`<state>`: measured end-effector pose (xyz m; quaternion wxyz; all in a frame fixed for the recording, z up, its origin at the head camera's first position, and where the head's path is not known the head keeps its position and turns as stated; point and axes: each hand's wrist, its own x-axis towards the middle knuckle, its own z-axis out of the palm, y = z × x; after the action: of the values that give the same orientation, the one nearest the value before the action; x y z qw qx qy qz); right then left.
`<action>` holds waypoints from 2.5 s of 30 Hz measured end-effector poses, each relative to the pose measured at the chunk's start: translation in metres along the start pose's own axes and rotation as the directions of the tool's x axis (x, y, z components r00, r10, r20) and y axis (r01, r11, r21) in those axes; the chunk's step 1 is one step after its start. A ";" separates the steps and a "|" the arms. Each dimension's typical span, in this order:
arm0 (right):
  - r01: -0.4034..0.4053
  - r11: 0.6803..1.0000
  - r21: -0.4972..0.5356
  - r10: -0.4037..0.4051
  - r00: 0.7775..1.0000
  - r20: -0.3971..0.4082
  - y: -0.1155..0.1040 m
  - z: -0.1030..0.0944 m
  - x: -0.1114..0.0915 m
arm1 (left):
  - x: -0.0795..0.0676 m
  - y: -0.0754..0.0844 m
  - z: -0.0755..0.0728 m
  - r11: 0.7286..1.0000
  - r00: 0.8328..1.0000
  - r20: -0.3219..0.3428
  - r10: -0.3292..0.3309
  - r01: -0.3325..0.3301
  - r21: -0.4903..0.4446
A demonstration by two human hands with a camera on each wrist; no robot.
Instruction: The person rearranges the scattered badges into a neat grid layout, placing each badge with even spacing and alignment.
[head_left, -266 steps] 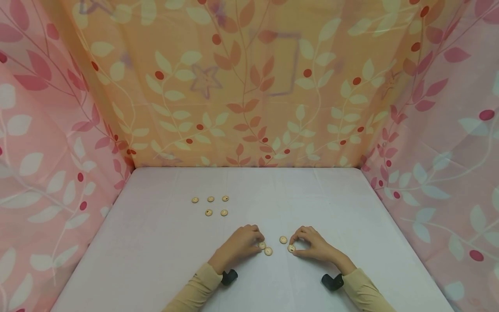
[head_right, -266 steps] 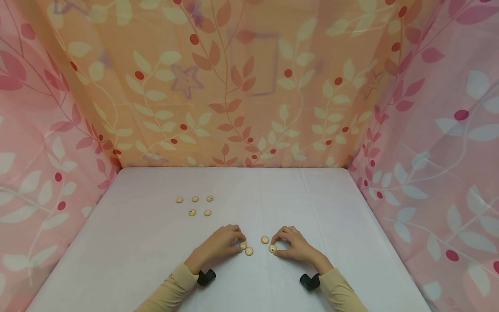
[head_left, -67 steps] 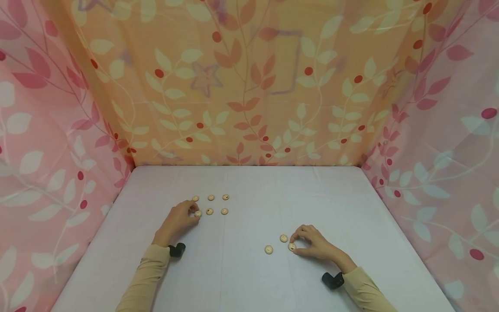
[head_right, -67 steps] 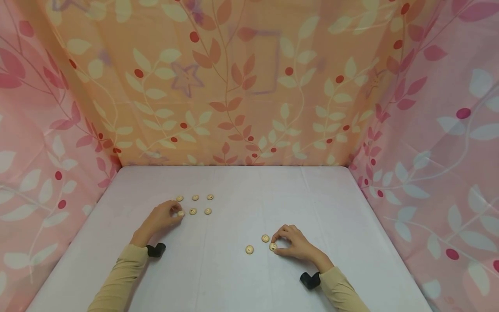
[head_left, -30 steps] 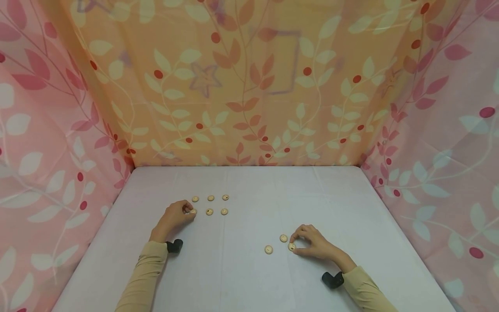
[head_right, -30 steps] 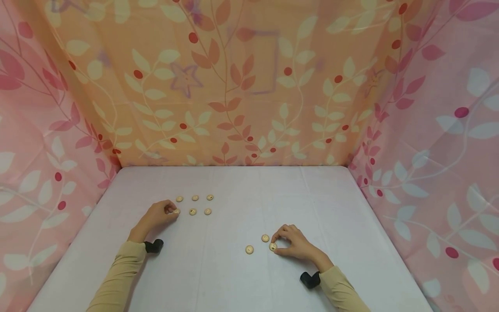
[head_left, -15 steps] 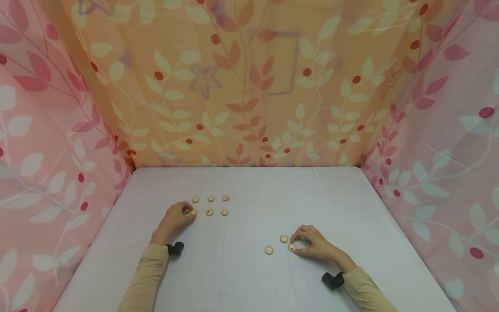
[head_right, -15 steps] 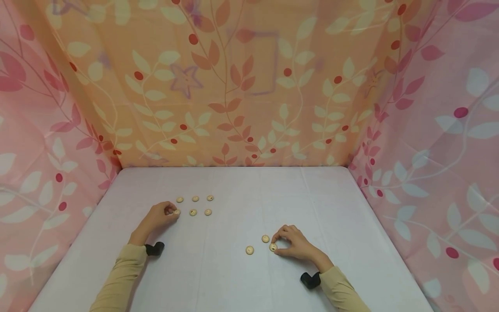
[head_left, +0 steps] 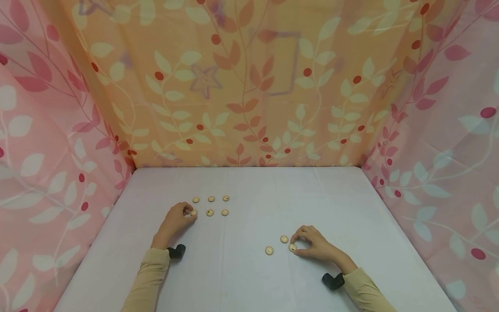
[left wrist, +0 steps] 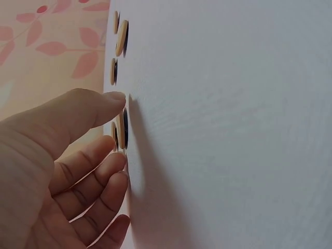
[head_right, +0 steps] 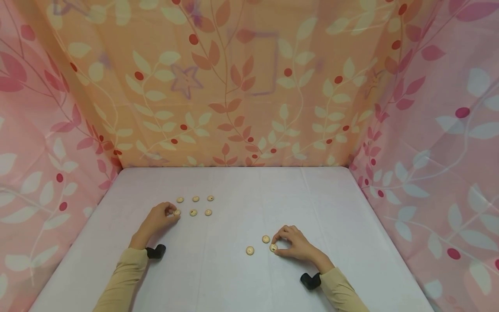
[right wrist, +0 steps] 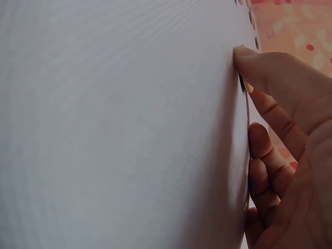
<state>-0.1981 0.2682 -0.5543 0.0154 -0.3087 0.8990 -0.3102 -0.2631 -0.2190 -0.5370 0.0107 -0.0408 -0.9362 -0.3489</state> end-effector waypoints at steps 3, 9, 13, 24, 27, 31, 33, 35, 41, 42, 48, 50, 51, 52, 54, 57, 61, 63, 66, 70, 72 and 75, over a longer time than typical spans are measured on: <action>-0.003 1.000 -0.003 0.003 1.000 -0.001 0.000 0.000 0.000 | -0.001 0.000 0.001 1.000 1.000 -0.009 0.001 -0.001 0.003; -0.023 1.000 0.004 0.023 1.000 0.008 0.000 0.000 -0.001 | -0.006 0.003 0.004 1.000 1.000 -0.030 -0.002 0.003 0.023; -0.022 1.000 -0.002 0.022 1.000 0.009 0.001 0.000 0.000 | -0.010 0.010 0.004 0.998 0.998 -0.063 0.027 -0.023 0.066; -0.046 0.999 0.010 0.046 0.999 0.022 0.001 0.000 0.000 | -0.015 0.036 0.012 0.989 0.987 -0.107 0.119 -0.109 0.098; -0.054 0.999 0.002 0.054 0.998 0.023 0.001 0.001 0.000 | -0.016 0.041 0.016 0.987 0.985 -0.112 0.133 -0.122 0.103; -0.052 0.999 0.002 0.052 0.998 0.021 0.002 0.001 0.000 | -0.017 0.047 0.023 0.987 0.984 -0.102 0.145 -0.136 0.090; -0.047 0.999 0.002 0.047 0.999 0.021 0.001 0.001 0.001 | -0.017 0.049 0.026 0.986 0.985 -0.091 0.148 -0.141 0.087; -0.048 0.999 0.007 0.048 0.999 0.022 0.001 0.001 0.001 | -0.016 0.051 0.030 0.986 0.985 -0.082 0.149 -0.141 0.090; -0.046 0.999 0.003 0.046 0.999 0.024 0.000 0.000 0.001 | -0.019 0.057 0.042 0.976 0.978 -0.072 0.194 -0.184 0.118; -0.046 0.999 0.002 0.046 0.999 0.024 0.000 0.000 0.001 | -0.019 0.058 0.045 0.972 0.976 -0.070 0.207 -0.197 0.124; -0.054 0.998 0.009 0.054 0.998 0.029 -0.002 0.000 0.001 | -0.025 0.068 0.059 0.954 0.960 -0.048 0.277 -0.269 0.132; -0.059 0.998 0.016 0.058 0.998 0.036 -0.003 -0.001 0.001 | -0.026 0.071 0.064 0.943 0.951 -0.033 0.307 -0.299 0.149; -0.060 0.998 0.016 0.059 0.997 0.039 -0.003 -0.001 0.001 | -0.026 0.073 0.067 0.938 0.948 -0.023 0.319 -0.312 0.152; -0.061 0.998 0.020 0.060 0.997 0.041 -0.003 -0.001 0.001 | -0.027 0.075 0.069 0.932 0.944 -0.014 0.331 -0.325 0.159; -0.060 0.998 0.022 0.059 0.997 0.043 -0.003 -0.001 0.001 | -0.027 0.079 0.073 0.922 0.936 0.004 0.353 -0.349 0.166; -0.061 0.998 0.022 0.060 0.997 0.042 -0.002 0.000 0.001 | -0.028 0.086 0.077 0.913 0.927 0.033 0.374 -0.374 0.166; -0.059 0.998 0.019 0.059 0.998 0.037 -0.001 0.000 0.001 | -0.028 0.095 0.082 0.894 0.909 0.061 0.411 -0.416 0.165; -0.060 0.998 0.017 0.059 0.998 0.036 -0.001 0.000 0.001 | -0.028 0.099 0.085 0.885 0.898 0.069 0.435 -0.440 0.154; -0.061 0.998 0.018 0.061 0.997 0.037 -0.001 0.000 0.001 | -0.029 0.104 0.090 0.873 0.887 0.089 0.453 -0.462 0.160; -0.062 0.998 0.018 0.061 0.997 0.044 -0.001 0.000 0.002 | -0.031 0.111 0.097 0.863 0.878 0.131 0.461 -0.478 0.161; -0.063 0.998 0.016 0.062 0.997 0.045 -0.001 0.000 0.002 | -0.032 0.114 0.100 0.860 0.873 0.158 0.461 -0.483 0.164; -0.064 0.998 0.011 0.064 0.997 0.047 -0.001 0.000 0.002 | -0.035 0.119 0.104 0.857 0.866 0.195 0.460 -0.491 0.158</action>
<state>-0.1990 0.2671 -0.5537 0.0481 -0.2867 0.9059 -0.3079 -0.2170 -0.0634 -0.5396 0.0302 -0.2963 -0.9255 -0.2339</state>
